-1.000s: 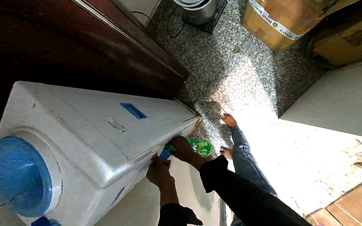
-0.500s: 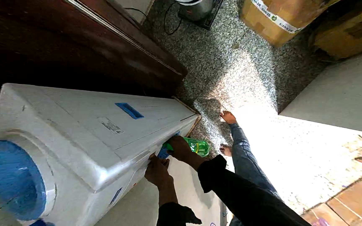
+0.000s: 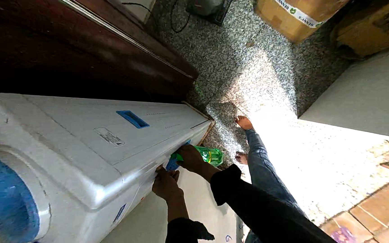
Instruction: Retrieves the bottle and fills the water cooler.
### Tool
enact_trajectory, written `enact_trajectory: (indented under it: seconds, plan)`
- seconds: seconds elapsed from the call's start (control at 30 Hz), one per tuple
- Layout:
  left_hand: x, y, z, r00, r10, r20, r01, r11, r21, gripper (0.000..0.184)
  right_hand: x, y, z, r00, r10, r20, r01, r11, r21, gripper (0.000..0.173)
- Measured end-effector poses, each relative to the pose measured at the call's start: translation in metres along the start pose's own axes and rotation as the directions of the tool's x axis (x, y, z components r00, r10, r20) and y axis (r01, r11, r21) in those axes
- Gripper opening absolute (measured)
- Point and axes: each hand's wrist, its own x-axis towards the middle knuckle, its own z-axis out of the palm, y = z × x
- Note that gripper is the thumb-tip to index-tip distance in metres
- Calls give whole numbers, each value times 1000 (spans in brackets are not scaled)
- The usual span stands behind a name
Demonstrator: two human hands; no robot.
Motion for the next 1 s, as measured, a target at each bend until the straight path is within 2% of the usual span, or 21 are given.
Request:
enact_trajectory:
  seconds: [0.37, 1.0]
  plan:
    - [2, -2, -1, 1000, -4, 12, 4, 1000, 15, 40, -1, 1, 5, 998, -27, -60, 26, 1000, -7, 41]
    - [2, -2, -1, 1000, 1, 17, -1, 1000, 20, 40, -4, -7, 2, 999, 13, -53, -16, 998, -60, 41]
